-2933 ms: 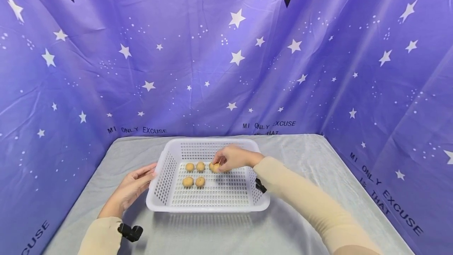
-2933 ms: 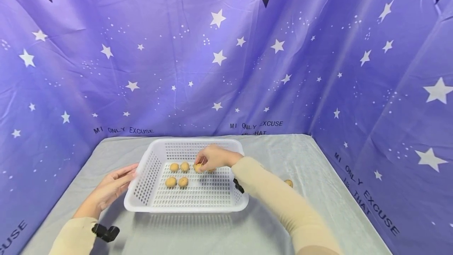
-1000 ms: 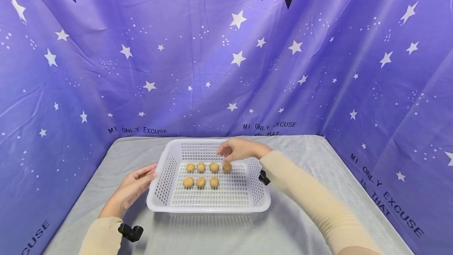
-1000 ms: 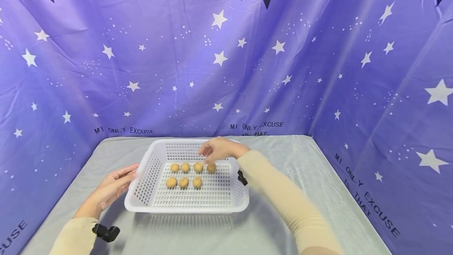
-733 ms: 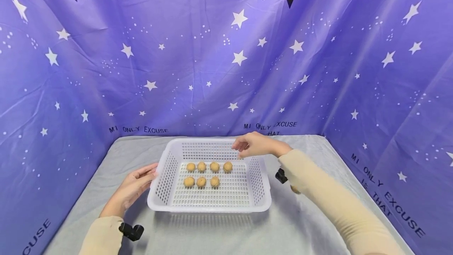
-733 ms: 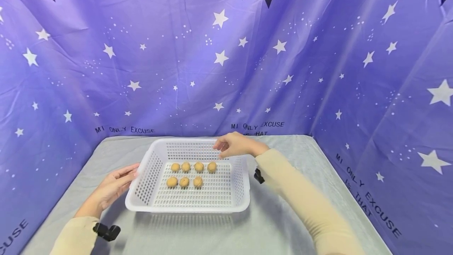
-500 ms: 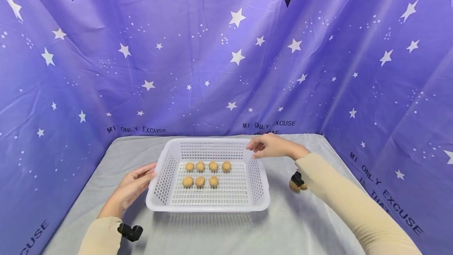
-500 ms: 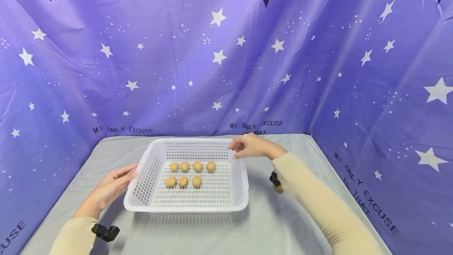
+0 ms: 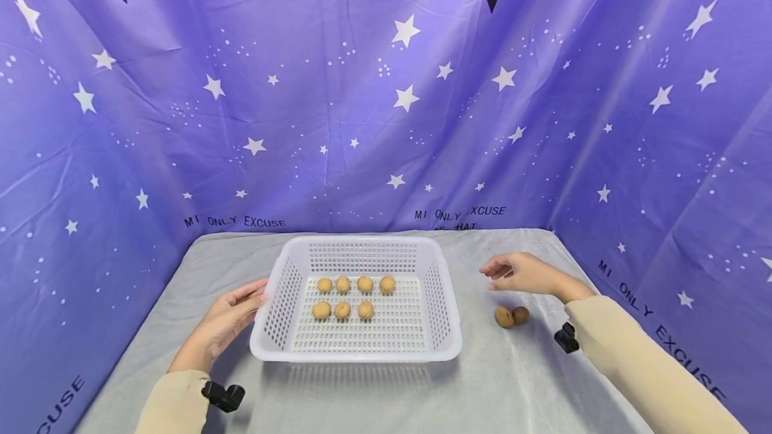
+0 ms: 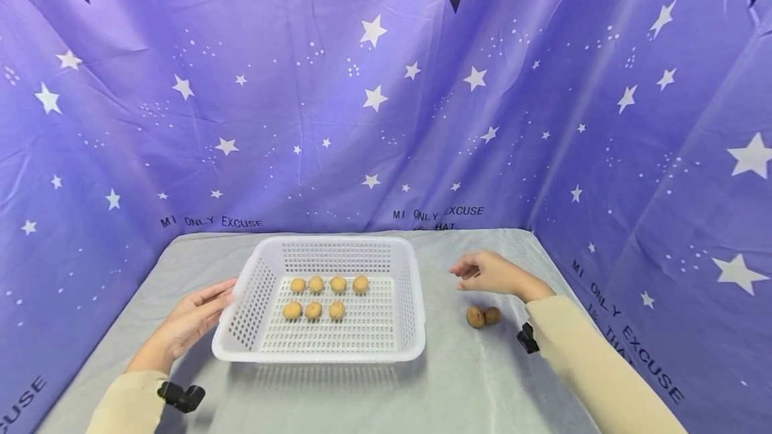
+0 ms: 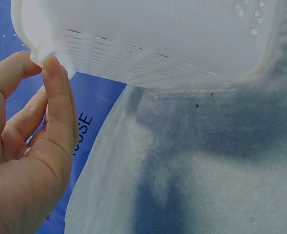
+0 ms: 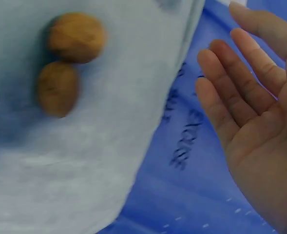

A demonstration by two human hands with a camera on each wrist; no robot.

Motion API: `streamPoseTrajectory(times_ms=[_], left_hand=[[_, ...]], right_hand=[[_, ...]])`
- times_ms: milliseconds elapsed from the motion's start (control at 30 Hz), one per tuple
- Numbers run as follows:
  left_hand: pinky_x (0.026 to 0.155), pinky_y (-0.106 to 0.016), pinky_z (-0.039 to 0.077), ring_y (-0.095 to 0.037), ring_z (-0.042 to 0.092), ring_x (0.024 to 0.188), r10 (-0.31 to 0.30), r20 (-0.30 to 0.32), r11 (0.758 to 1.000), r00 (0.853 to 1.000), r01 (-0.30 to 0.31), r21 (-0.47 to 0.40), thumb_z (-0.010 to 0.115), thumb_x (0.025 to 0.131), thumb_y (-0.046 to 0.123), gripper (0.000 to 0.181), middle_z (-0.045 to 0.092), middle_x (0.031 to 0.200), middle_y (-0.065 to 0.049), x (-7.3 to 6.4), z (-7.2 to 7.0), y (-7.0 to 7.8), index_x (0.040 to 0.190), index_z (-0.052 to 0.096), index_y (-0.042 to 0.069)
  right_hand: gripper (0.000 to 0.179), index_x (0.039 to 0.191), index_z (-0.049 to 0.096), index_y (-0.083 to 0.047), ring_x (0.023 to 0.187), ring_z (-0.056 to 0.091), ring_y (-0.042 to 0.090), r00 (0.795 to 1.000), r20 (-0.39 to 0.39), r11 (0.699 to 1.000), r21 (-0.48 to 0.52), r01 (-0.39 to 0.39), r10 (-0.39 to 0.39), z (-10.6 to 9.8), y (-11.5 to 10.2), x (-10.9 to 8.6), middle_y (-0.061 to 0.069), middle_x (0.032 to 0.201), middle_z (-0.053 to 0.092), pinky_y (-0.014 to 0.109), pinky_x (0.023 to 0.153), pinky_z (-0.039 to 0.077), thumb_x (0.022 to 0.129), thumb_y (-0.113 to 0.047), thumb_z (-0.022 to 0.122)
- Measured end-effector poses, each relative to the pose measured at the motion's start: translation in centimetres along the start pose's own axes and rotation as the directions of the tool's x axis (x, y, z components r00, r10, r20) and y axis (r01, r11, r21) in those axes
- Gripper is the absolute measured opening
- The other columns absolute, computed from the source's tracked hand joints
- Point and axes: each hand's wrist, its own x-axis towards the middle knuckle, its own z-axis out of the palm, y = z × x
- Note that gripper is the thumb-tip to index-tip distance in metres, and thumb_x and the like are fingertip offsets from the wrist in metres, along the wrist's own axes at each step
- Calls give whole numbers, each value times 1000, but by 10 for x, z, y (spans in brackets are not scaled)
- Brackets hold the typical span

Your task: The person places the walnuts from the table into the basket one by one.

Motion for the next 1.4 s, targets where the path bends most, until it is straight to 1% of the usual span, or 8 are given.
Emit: streamPoseTrajectory(times_ms=[133,267,333,433,533,867,1200,1400], left_hand=[[95,-25,52,-9,64,110,2,4,1000,1000,-2,4,67,98,12,65,65,127,-1,-1,0,0,151,34,-8],[95,-25,52,-9,64,110,2,8,1000,1000,-2,4,66,99,12,64,64,130,-4,-2,-1,0,151,34,-8],[95,-25,52,-9,64,110,1,8,1000,1000,-2,2,65,99,12,63,63,130,-4,-2,0,0,151,35,-7],[95,-25,52,-9,63,110,1,10,1000,1000,-1,0,65,99,12,64,63,130,-4,-2,0,1,151,34,-7],[95,-25,52,-9,64,110,0,8,1000,1000,0,-7,66,99,11,64,64,129,-4,-2,0,0,151,34,-8],[96,-26,52,-9,63,111,-5,-5,1000,1000,5,-4,67,98,12,66,63,129,-3,-1,0,1,151,34,-8],[95,-26,52,-9,63,109,1,-3,1000,1000,-1,3,67,98,12,65,65,127,-2,0,1,1,150,35,-8],[95,-26,52,-9,63,109,3,-1,1000,1000,-3,2,67,98,12,65,64,129,-3,-1,0,1,150,36,-9]], right_hand=[[29,116,69,0,104,66,36,1000,-4,999,35,-31,31,10,18,-14,17,113,69,38,89,56,92,-15,73],[32,117,68,4,105,65,38,997,35,996,53,-76,75,23,34,-24,21,115,68,38,89,56,91,-15,73],[34,117,68,5,105,66,37,994,57,993,71,-95,91,29,42,-28,20,115,69,35,87,56,89,-14,75],[36,116,67,9,102,67,34,993,83,988,117,-97,87,35,50,-32,17,110,70,29,81,56,88,-11,76],[36,115,67,10,98,68,31,993,89,983,161,-94,80,38,55,-34,15,106,72,23,78,55,87,-9,76],[33,113,70,7,94,68,24,992,81,984,148,-103,92,39,58,-33,10,104,72,23,77,55,86,-10,77],[33,112,69,8,90,68,18,992,79,982,152,-109,98,36,52,-32,9,100,72,24,74,56,86,-10,77],[38,117,70,5,94,66,17,991,55,987,96,-127,122,27,45,-27,5,103,72,24,79,54,86,-17,78]])
